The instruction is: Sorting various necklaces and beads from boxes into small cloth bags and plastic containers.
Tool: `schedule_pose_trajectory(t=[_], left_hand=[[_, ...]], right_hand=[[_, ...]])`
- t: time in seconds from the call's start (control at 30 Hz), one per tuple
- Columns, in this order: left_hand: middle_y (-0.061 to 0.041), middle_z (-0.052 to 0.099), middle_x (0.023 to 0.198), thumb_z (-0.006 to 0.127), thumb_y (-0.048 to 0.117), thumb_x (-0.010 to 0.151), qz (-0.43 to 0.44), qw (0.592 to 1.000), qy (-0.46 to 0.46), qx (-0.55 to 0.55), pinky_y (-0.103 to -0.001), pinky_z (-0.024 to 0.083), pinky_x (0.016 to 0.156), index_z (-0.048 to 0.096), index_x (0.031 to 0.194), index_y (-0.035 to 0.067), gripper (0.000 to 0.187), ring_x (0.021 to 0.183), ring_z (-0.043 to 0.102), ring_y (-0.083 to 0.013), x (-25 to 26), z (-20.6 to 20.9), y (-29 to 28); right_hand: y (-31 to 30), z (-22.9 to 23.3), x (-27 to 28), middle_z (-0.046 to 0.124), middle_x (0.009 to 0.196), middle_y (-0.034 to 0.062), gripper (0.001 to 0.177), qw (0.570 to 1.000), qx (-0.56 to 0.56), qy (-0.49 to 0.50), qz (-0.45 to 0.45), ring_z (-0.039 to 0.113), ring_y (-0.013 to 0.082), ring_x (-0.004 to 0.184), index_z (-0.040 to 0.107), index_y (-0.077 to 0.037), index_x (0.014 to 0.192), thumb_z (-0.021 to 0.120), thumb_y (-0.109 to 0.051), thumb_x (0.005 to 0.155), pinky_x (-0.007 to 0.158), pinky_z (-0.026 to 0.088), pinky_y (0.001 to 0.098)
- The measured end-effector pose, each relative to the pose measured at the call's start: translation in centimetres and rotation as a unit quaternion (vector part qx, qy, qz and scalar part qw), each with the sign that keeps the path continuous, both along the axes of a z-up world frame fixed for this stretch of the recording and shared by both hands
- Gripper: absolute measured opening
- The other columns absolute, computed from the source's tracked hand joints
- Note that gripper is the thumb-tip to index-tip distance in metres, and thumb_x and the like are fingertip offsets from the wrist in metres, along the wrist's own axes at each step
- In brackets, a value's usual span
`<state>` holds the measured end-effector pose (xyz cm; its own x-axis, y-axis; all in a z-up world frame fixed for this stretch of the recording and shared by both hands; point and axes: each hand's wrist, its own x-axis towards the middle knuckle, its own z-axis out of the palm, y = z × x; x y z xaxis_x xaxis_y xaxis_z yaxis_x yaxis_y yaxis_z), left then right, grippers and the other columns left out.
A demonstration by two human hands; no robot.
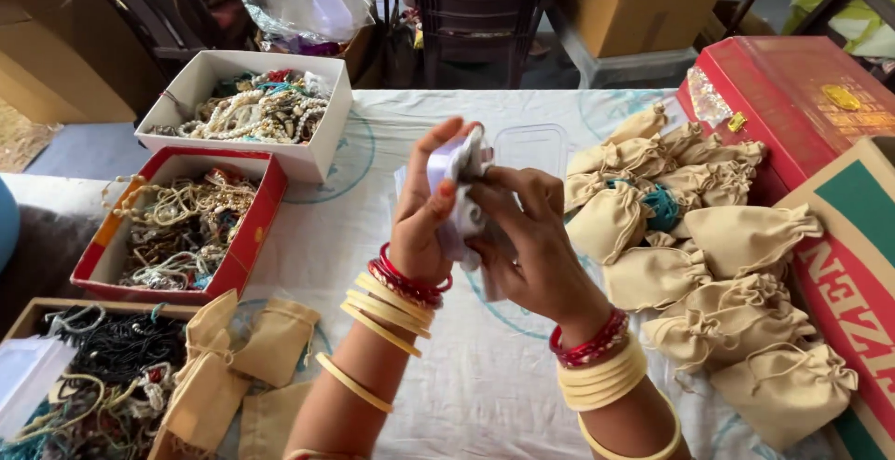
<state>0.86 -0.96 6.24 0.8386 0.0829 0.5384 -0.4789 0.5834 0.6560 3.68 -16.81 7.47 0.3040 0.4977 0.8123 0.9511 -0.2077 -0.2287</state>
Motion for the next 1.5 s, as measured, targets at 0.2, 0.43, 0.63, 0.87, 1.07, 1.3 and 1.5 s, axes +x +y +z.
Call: schedule_pose_trajectory(t=[0.2, 0.43, 0.63, 0.87, 1.07, 1.3, 1.5], left_hand=[[-0.016, 0.057, 0.141, 0.052, 0.052, 0.106, -0.014, 0.998, 0.067, 0.013, -0.038, 0.043, 0.115, 0.048, 0.148, -0.002, 0.069, 0.130, 0.056, -0.0238, 1.8, -2.9, -1.0], [-0.017, 0.054, 0.147, 0.049, 0.044, 0.111, 0.296, 0.901, 0.028, 0.316, -0.039, 0.040, 0.120, 0.050, 0.147, 0.001, 0.056, 0.138, 0.051, -0.0265, 0.7, -3.3, -1.7], [-0.020, 0.054, 0.142, 0.056, 0.039, 0.107, 0.436, 0.777, -0.069, 0.449, -0.044, 0.044, 0.115, 0.057, 0.143, 0.004, 0.050, 0.132, 0.052, -0.0340, -2.6, 0.7, -2.3], [-0.016, 0.064, 0.132, 0.056, 0.048, 0.107, 0.373, 0.821, -0.111, 0.417, -0.033, 0.047, 0.107, 0.059, 0.138, 0.002, 0.055, 0.119, 0.062, -0.0281, -3.4, 1.0, -0.7], [-0.018, 0.056, 0.133, 0.045, 0.058, 0.105, 0.160, 0.969, 0.030, 0.189, -0.034, 0.045, 0.106, 0.053, 0.139, 0.000, 0.068, 0.118, 0.055, -0.0246, -2.0, -1.3, -2.6], [-0.016, 0.052, 0.126, 0.049, 0.052, 0.107, 0.370, 0.841, -0.026, 0.392, -0.036, 0.046, 0.110, 0.056, 0.141, 0.000, 0.062, 0.120, 0.053, -0.0244, -2.8, -0.2, -3.1], [-0.013, 0.056, 0.121, 0.056, 0.045, 0.102, 0.340, 0.851, -0.049, 0.398, -0.035, 0.048, 0.103, 0.062, 0.135, 0.001, 0.056, 0.112, 0.057, -0.0226, -3.1, 1.5, -1.2]], right_hand=[[0.1, -0.9, 0.7, 0.061, 0.124, 0.0076, 0.037, 1.000, 0.003, 0.000, -0.019, 0.051, 0.0334, 0.121, 0.064, -0.012, 0.111, 0.069, -0.006, 0.075, 0.109, 0.036, 0.0441], [2.8, -5.6, 1.9, 0.061, 0.120, 0.0135, 0.024, 0.989, 0.138, 0.046, -0.010, 0.056, 0.0345, 0.115, 0.060, -0.003, 0.114, 0.063, -0.007, 0.091, 0.104, 0.045, 0.0460], [1.3, -4.0, 0.7, 0.063, 0.095, 0.0104, 0.010, 0.965, 0.132, 0.212, 0.082, 0.067, 0.0263, 0.082, 0.061, -0.003, 0.103, 0.064, -0.011, 0.098, 0.072, 0.053, 0.0345], [0.2, -0.8, -1.1, 0.066, 0.092, 0.0056, 0.022, 0.991, 0.013, 0.072, 0.110, 0.064, 0.0282, 0.086, 0.067, -0.006, 0.103, 0.070, -0.010, 0.082, 0.076, 0.053, 0.0389], [0.0, -1.2, -1.9, 0.066, 0.101, 0.0077, 0.026, 0.991, 0.123, 0.041, 0.025, 0.061, 0.0278, 0.090, 0.068, -0.004, 0.109, 0.060, 0.001, 0.084, 0.083, 0.051, 0.0373], [0.2, -0.8, -1.5, 0.061, 0.097, 0.0130, 0.017, 0.993, 0.096, 0.055, -0.042, 0.060, 0.0295, 0.087, 0.065, 0.002, 0.108, 0.064, -0.006, 0.093, 0.076, 0.049, 0.0372], [0.0, -5.6, 1.5, 0.056, 0.090, 0.0106, 0.010, 0.944, -0.008, 0.295, 0.151, 0.058, 0.0250, 0.076, 0.062, -0.004, 0.084, 0.069, -0.010, 0.089, 0.068, 0.048, 0.0368]])
